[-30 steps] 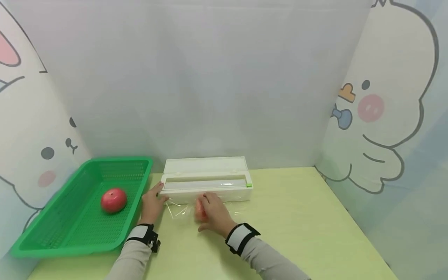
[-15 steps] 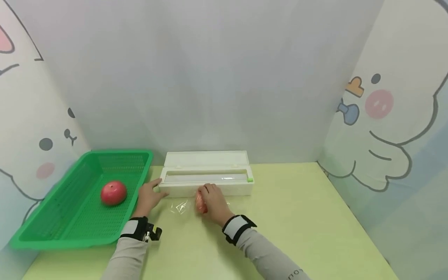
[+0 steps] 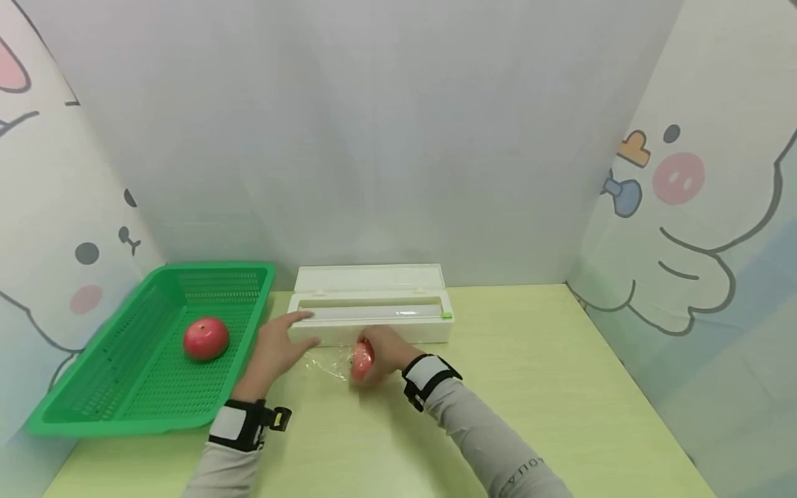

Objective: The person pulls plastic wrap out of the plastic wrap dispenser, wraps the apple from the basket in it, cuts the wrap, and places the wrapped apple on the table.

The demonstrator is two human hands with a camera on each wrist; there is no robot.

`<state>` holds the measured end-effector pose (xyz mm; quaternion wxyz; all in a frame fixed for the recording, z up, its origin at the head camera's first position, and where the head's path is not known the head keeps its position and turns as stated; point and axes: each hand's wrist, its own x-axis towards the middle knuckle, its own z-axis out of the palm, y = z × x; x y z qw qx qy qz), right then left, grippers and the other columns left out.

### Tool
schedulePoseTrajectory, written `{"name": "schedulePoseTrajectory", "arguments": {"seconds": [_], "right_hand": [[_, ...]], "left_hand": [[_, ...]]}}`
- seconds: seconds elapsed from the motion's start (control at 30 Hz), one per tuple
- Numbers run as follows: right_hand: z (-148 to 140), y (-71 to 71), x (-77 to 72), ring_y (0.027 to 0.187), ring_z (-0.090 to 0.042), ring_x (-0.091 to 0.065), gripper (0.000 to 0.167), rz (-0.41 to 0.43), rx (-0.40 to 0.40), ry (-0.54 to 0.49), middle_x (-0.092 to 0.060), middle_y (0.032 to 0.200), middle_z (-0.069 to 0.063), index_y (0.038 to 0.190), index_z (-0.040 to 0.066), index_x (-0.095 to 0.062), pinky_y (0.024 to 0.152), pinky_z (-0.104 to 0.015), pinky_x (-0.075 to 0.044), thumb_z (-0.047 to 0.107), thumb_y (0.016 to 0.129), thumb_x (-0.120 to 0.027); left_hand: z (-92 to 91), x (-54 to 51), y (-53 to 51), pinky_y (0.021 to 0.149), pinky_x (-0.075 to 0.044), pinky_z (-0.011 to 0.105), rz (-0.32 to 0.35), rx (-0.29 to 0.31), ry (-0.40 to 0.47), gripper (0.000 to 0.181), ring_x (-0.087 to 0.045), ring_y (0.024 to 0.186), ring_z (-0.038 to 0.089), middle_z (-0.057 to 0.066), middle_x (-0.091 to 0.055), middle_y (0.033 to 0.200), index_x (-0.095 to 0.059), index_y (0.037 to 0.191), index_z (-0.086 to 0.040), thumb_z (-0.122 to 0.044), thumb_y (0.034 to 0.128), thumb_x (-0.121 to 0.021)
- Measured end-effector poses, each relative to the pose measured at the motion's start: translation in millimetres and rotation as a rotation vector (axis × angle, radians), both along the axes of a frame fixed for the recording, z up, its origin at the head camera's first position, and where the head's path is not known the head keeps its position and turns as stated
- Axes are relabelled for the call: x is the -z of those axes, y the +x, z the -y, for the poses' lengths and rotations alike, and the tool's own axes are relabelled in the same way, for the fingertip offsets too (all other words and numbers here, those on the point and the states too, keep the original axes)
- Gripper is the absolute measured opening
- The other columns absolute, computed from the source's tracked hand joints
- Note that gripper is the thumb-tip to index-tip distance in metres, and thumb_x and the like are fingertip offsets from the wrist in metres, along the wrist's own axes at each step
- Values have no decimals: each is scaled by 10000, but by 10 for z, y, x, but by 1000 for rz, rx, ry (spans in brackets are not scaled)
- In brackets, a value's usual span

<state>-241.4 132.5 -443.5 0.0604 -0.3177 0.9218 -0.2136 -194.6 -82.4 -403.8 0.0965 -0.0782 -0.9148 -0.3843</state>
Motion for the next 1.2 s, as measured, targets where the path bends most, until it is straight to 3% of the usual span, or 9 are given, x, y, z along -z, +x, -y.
{"name": "schedulePoseTrajectory", "arguments": {"seconds": [0.17,0.27,0.43,0.57,0.67,0.77,1.0,1.1,1.2], "right_hand": [[-3,-54,-83,729,-59,-525,425,195,-45,66,-624,807,38,916,67,-669,641,-172,-463,192,568,-878],[-6,-82,-81,708,-30,-512,354,328,-91,82,-598,777,80,899,81,-676,637,-152,-454,166,607,-856],[12,-107,-1,709,2,-538,256,571,-177,82,-602,767,119,902,120,-681,650,-133,-469,160,681,-803],[-18,-102,71,716,-6,-539,200,718,-190,63,-610,769,116,906,131,-680,648,-148,-466,199,732,-751],[-79,-116,73,781,-29,-575,228,754,-195,27,-644,842,88,980,120,-678,708,-177,-501,215,776,-712],[-196,-108,-3,903,-82,-621,291,671,-173,16,-683,973,36,1069,94,-670,810,-234,-529,240,820,-708],[-429,176,-205,1055,-310,-619,487,196,-48,47,-673,1098,-156,1092,-7,-627,920,-416,-517,295,752,-801],[-428,337,-182,1017,-295,-608,534,38,-33,-10,-652,1055,-150,1054,-3,-599,896,-401,-521,282,686,-859],[-391,474,-105,1015,-238,-601,575,-130,-90,-33,-639,1051,-102,1070,22,-587,906,-347,-526,261,643,-889]], "left_hand": [[-244,89,143,944,-499,442,-65,304,-121,309,-620,1046,285,101,-697,1019,-689,973,-28,-110,704,-817],[-353,249,180,898,-523,377,-144,415,-247,421,-603,995,220,62,-671,1014,-676,1026,-53,-199,673,-853],[-467,491,193,818,-522,261,-258,460,-452,577,-582,899,133,-10,-637,974,-628,1073,-116,-398,626,-862],[-494,547,189,748,-509,219,-220,475,-467,563,-566,805,93,-32,-632,894,-620,1031,-121,-414,611,-853],[-504,508,140,706,-506,194,-145,483,-431,556,-568,763,71,-40,-647,863,-633,1026,-125,-432,616,-851],[-559,446,40,699,-505,176,-55,515,-417,566,-576,772,65,-38,-660,882,-644,1046,-124,-431,619,-854],[-640,324,-172,729,-505,205,262,575,-369,557,-576,823,84,-17,-673,945,-669,1045,-83,-275,574,-896],[-630,297,-252,725,-507,221,386,587,-319,508,-574,827,94,-11,-673,946,-679,1036,-75,-204,587,-880],[-609,286,-335,696,-491,222,466,611,-294,423,-565,797,97,-16,-680,893,-702,986,-77,-194,612,-862]]}}
